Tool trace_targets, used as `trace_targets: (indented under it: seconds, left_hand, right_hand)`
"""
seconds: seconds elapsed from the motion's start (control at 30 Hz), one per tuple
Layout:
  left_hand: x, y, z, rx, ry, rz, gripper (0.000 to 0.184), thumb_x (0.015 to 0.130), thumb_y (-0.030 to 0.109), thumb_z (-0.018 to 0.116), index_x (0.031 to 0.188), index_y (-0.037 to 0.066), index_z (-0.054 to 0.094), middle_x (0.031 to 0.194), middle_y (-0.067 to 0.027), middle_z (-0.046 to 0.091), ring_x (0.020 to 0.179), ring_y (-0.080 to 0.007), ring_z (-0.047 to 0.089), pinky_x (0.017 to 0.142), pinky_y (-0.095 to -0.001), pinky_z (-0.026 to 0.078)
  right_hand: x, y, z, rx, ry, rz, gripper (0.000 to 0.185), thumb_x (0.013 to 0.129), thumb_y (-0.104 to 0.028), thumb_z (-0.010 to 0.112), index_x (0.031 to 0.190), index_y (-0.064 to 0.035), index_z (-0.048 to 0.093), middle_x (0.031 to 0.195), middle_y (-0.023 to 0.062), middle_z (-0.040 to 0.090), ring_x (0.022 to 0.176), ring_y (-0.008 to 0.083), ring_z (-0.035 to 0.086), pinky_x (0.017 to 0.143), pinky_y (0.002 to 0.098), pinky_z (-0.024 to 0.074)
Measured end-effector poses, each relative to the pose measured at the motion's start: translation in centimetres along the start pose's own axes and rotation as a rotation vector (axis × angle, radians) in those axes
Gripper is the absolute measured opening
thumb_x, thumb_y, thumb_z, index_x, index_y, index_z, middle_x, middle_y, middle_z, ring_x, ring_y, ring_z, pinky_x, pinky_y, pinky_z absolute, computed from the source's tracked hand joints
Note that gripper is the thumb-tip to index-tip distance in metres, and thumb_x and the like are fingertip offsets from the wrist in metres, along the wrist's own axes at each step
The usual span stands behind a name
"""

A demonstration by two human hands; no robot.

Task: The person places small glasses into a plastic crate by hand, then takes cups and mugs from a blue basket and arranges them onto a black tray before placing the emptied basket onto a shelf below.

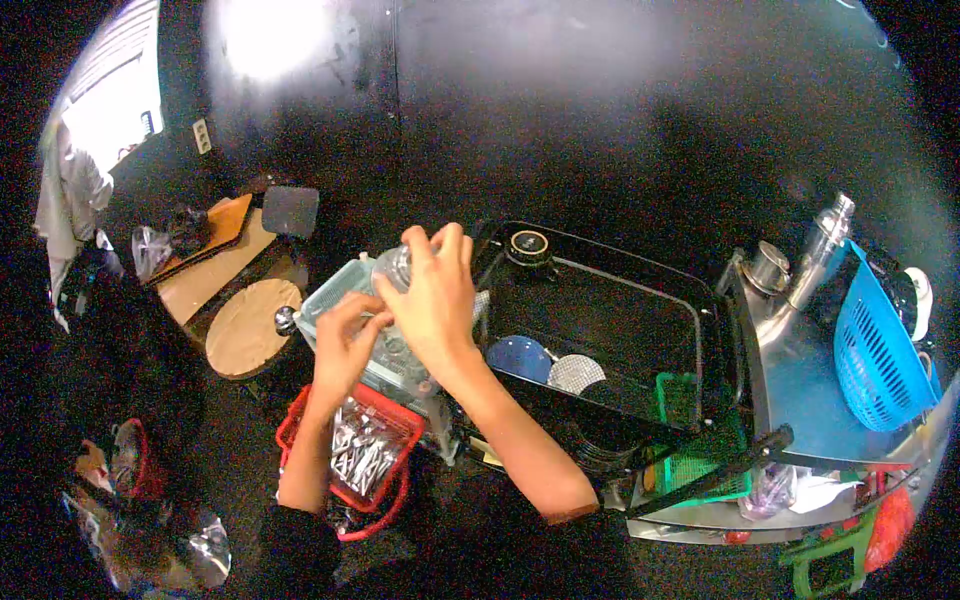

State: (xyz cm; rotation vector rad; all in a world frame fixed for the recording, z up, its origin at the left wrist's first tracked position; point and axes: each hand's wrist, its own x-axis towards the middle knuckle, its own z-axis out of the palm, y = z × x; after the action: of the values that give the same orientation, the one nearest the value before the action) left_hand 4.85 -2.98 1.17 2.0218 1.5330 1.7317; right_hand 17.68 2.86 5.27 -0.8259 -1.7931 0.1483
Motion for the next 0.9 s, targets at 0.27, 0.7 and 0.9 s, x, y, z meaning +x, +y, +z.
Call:
trace_targets:
  seconds: [0.27, 0.7, 0.9]
  left_hand:
    - [2.9, -12.8, -3.0, -0.397, -0.035, -0.356, 0.023, 0.091, 0.010, 0.068, 0.106, -0.007, 0.069, 0.100, -0.0132, 0.071, 0.085, -0.0165, 0.068, 0.077, -0.0285, 0.059]
    - [6.0, -30.2, 1.2, -0.360, -0.477, -0.556, 0.023, 0.089, 0.015, 0.071, 0.100, -0.006, 0.072, 0.087, -0.0090, 0.070, 0.077, -0.0168, 0.068, 0.072, -0.0301, 0.060]
    - [6.5, -29.5, 2.4, -0.212, -0.742, -0.520, 0.022, 0.088, 0.015, 0.072, 0.100, -0.003, 0.073, 0.090, -0.0090, 0.072, 0.078, -0.0160, 0.069, 0.074, -0.0293, 0.059]
  right_hand:
    - [-0.4, 5.1, 3.4, 0.361, -0.274, -0.004, 0.054, 0.083, -0.027, 0.074, 0.129, -0.0041, 0.056, 0.115, 0.0188, 0.056, 0.099, 0.0275, 0.061, 0.074, 0.0329, 0.0536]
    - [-2.7, 5.4, 2.5, 0.311, -0.366, -0.142, 0.029, 0.088, -0.010, 0.064, 0.116, -0.0033, 0.062, 0.118, 0.0184, 0.056, 0.112, 0.0364, 0.057, 0.096, 0.0412, 0.0459]
    - [-2.9, 5.5, 2.7, 0.314, -0.368, -0.117, 0.024, 0.089, -0.008, 0.061, 0.113, -0.0029, 0.063, 0.118, 0.0183, 0.056, 0.112, 0.0362, 0.057, 0.095, 0.0414, 0.0466]
